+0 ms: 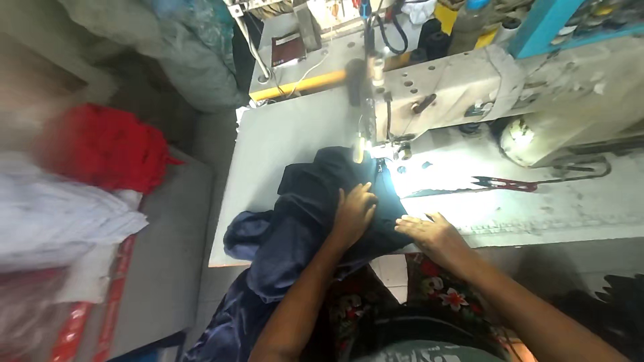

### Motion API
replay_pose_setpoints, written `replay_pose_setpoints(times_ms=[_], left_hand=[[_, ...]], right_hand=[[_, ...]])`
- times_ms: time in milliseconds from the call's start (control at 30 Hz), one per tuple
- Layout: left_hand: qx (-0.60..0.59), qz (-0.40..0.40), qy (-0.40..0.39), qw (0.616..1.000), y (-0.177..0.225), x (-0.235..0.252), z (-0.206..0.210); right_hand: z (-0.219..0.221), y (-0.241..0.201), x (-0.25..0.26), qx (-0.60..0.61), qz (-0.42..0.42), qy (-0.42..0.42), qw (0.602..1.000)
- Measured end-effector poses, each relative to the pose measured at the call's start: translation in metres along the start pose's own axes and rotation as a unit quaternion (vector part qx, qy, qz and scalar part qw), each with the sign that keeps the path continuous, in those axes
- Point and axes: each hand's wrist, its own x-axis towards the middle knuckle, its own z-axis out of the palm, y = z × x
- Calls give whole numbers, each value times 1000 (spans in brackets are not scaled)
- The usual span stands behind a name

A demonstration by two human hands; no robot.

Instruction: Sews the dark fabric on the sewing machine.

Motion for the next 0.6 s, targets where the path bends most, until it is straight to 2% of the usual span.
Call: replay_pose_setpoints(times_ms=[233, 600], left_hand=[[1, 37, 6, 999, -3, 2, 7], [4, 20, -3, 1000, -10, 18, 2]], right_hand=[[8, -9, -3, -41, 27, 17, 999], [11, -6, 11, -52, 40, 27, 997]])
